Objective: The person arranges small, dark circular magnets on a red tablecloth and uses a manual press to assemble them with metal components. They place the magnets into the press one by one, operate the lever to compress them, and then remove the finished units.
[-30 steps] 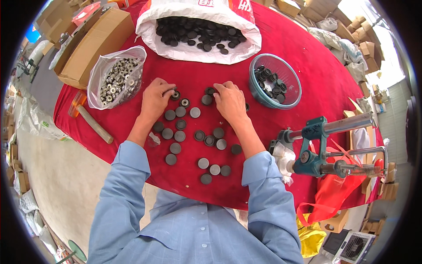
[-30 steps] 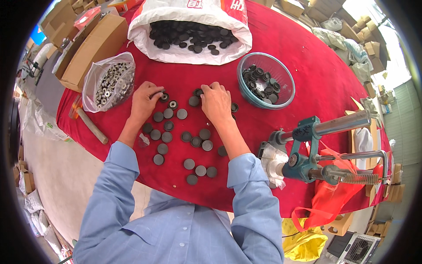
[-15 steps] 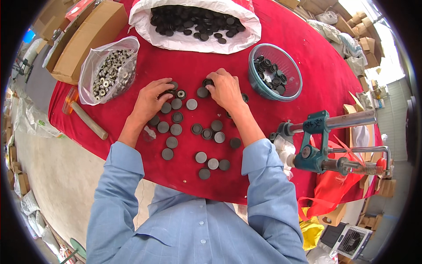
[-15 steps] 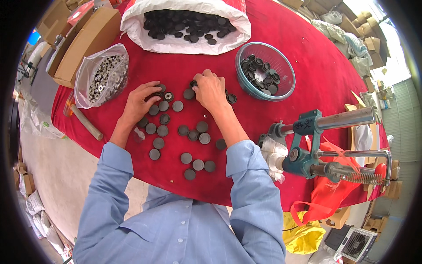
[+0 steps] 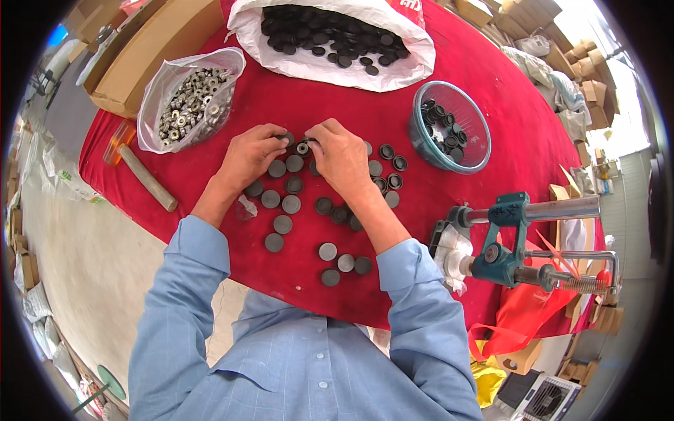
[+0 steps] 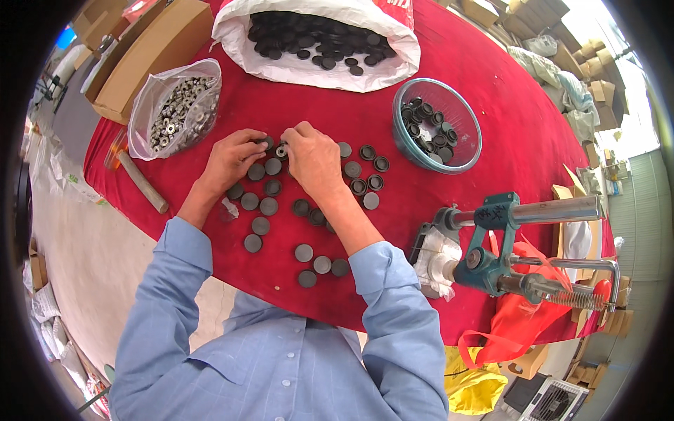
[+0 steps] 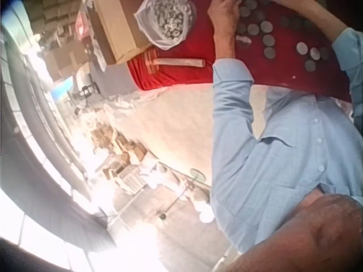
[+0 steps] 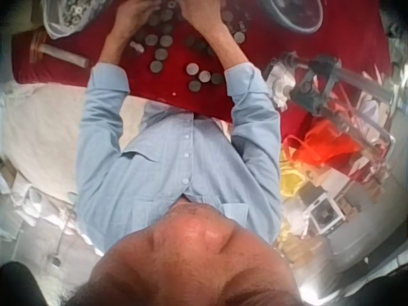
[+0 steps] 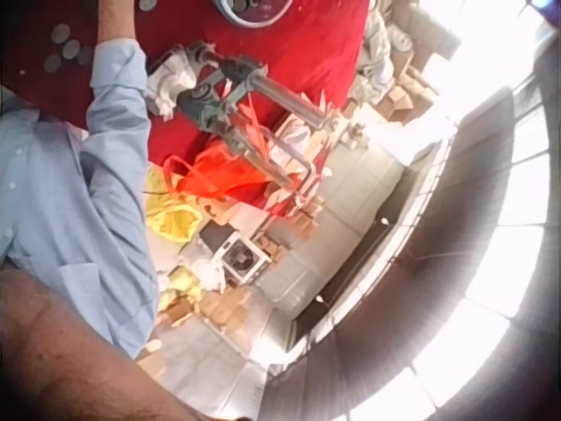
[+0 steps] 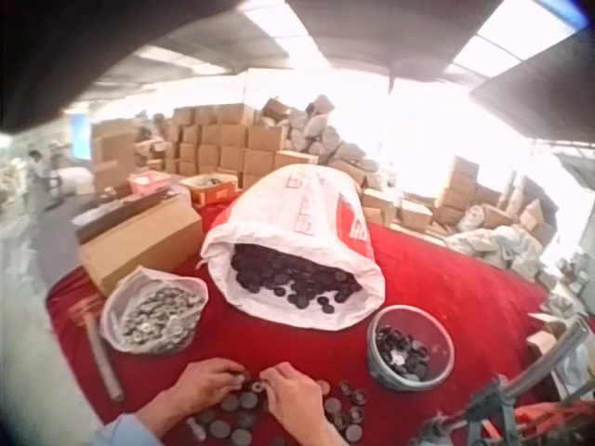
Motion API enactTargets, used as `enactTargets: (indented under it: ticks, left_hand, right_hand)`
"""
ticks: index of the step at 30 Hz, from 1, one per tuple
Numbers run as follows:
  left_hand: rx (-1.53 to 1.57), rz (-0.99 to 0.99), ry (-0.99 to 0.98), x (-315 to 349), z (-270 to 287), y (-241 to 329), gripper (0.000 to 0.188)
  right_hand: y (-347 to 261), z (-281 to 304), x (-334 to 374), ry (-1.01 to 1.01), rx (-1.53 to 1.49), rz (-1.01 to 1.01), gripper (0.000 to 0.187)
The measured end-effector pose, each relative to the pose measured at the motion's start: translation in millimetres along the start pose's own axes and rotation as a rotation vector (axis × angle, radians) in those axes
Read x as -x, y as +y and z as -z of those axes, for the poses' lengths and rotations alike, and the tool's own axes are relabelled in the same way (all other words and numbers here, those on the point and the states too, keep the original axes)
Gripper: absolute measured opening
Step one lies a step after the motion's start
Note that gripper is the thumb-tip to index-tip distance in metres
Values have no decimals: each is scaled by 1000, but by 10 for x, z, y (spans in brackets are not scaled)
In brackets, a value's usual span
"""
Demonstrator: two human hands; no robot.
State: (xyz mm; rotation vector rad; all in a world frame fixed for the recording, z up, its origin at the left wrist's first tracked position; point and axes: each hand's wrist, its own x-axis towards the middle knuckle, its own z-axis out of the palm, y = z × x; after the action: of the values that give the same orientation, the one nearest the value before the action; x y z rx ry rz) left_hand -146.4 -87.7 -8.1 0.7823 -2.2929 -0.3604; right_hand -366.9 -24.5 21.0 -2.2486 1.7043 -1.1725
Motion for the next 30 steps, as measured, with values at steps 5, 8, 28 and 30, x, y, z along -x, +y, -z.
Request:
enactTargets:
  ticks: [5, 8, 28, 30]
  left_hand:
    - [1, 21, -16, 34, 14, 45, 20]
    - [24, 62, -27, 48, 35, 69, 22]
    - [79, 126, -57, 90, 44, 100, 33]
    - [126, 162, -45, 120, 80, 122, 30]
  right_hand:
    - [44, -195, 86, 0, 60, 111, 14]
    - [19, -216, 112, -43, 88, 118, 16]
    - [-16, 19, 346, 64, 94, 62, 37]
    - [60, 365, 350, 160, 16, -55, 36]
